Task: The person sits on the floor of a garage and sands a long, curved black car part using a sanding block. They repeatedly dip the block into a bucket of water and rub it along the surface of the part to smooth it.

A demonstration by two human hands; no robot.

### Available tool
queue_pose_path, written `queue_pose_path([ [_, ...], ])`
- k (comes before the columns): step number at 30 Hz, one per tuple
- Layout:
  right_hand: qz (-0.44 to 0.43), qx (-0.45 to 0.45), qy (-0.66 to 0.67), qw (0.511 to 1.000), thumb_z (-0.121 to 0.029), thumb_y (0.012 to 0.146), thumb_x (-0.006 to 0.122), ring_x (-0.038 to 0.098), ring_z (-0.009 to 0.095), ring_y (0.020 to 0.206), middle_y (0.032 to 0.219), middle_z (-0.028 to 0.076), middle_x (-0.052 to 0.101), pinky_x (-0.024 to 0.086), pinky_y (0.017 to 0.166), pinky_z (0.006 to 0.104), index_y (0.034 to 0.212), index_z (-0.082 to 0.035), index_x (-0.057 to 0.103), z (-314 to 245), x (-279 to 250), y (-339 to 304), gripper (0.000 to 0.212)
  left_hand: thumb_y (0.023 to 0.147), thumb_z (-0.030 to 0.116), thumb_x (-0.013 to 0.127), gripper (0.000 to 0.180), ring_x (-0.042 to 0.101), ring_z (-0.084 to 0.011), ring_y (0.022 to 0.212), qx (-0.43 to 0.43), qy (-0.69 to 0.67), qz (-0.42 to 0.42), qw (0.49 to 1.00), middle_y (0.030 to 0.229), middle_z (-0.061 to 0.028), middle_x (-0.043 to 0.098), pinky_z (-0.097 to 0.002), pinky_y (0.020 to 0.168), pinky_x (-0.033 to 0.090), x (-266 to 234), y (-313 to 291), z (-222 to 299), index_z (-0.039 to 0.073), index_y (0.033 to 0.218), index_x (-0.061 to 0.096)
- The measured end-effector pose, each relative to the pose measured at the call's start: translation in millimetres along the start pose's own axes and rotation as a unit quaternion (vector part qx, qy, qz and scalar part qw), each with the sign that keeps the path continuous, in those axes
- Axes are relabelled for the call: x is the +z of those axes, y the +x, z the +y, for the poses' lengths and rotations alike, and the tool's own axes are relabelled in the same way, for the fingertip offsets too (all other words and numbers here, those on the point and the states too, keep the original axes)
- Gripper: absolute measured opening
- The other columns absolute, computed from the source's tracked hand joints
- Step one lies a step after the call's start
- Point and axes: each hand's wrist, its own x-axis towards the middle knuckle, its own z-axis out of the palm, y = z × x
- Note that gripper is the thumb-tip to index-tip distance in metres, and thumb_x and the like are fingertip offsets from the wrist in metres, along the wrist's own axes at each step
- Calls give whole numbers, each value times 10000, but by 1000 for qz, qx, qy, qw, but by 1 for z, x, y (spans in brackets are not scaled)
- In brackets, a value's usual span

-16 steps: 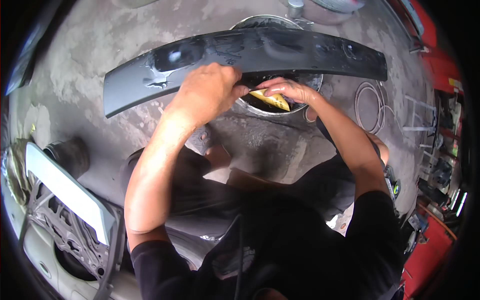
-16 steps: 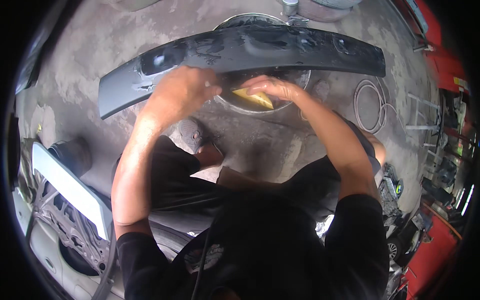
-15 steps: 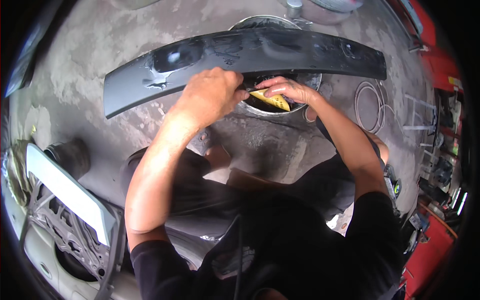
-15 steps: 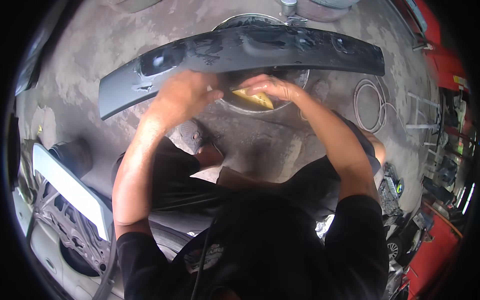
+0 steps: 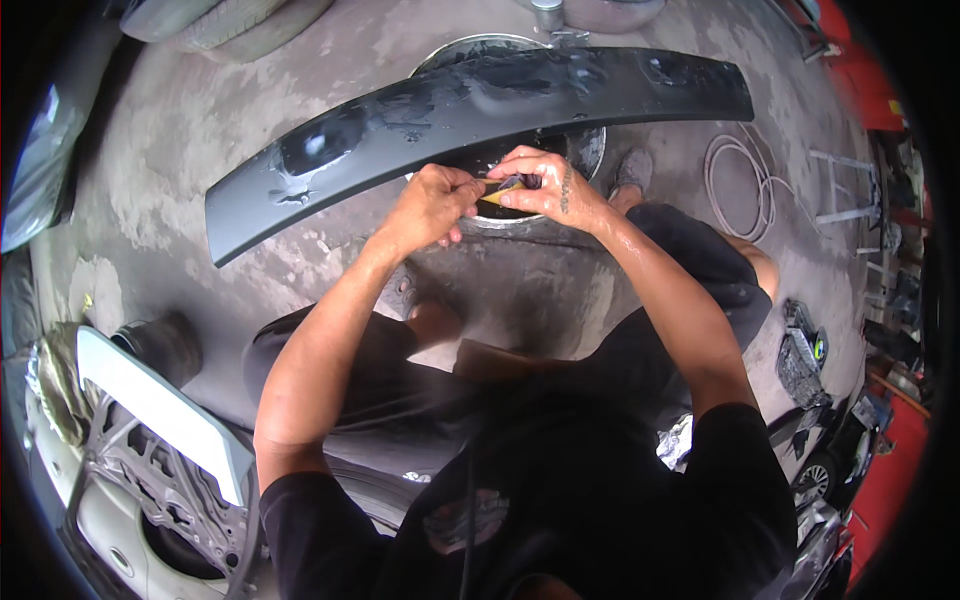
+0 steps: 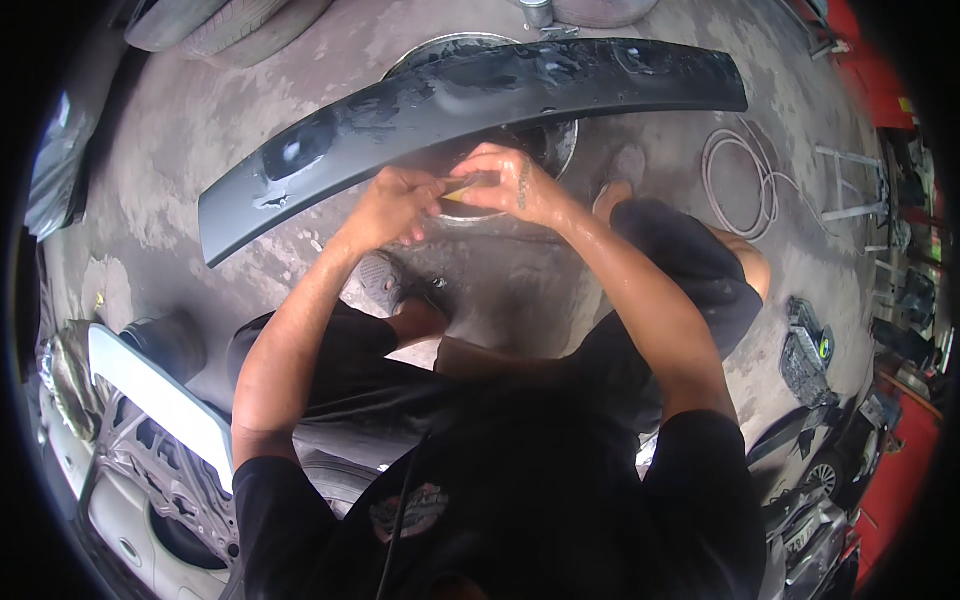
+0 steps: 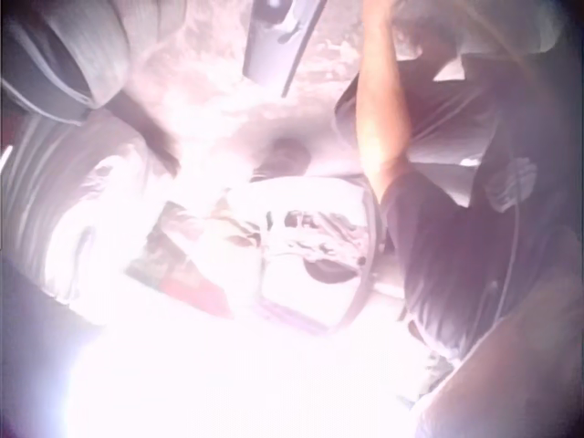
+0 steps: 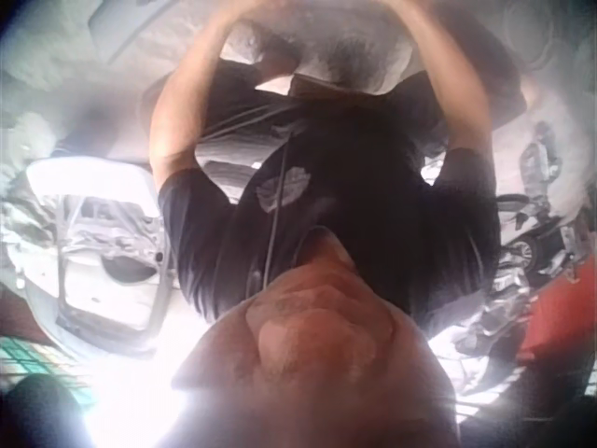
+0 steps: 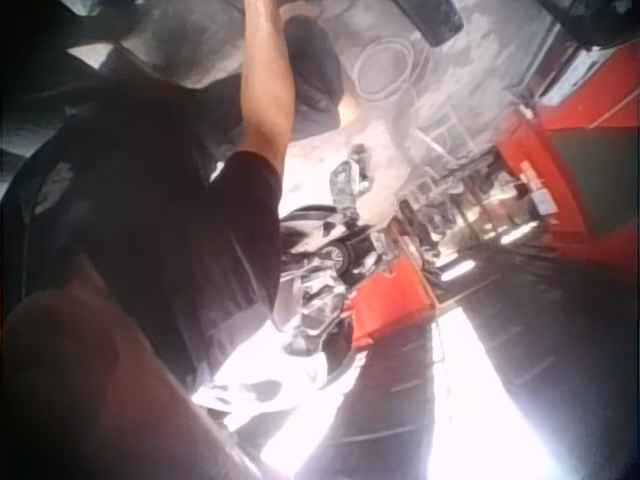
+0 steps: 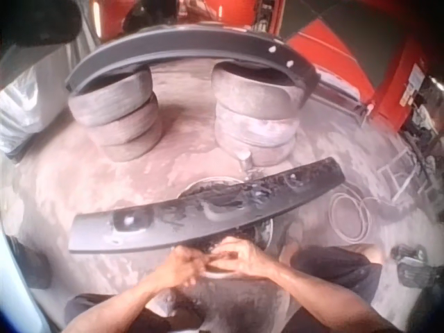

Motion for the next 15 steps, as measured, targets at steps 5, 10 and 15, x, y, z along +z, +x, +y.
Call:
queue_pose_path([
  [5, -8, 40, 123, 992, -17, 950, 716, 676, 191, 1174, 1294, 102, 703, 526, 1020, 317, 1298, 45, 743, 18, -19, 4, 355, 1047, 183, 623, 282, 694, -159, 591, 22, -67, 60, 996, 928, -110, 748, -306, 491, 567, 4, 5, -3, -68, 1050, 750],
  [10, 100, 134, 102, 981, 93, 922, 640, 713, 115, 1064, 1114, 65, 776, 548, 948, 272, 1221, 22, 774, 45, -30, -9, 335, 1028, 155, 621, 249, 709, -170, 617, 56, -7, 74, 996, 841, -120, 740, -329, 546, 577, -2, 3, 4, -63, 1008, 740],
  [15, 251, 58, 95, 961, 89, 866, 593, 594, 57, 715, 848, 30, 757, 451, 649, 239, 955, 22, 784, 37, -22, -6, 222, 1026, 138, 596, 244, 718, -164, 637, 107, 85, 118, 984, 784, -121, 730, -333, 580, 577, -7, 0, -3, -63, 977, 725],
])
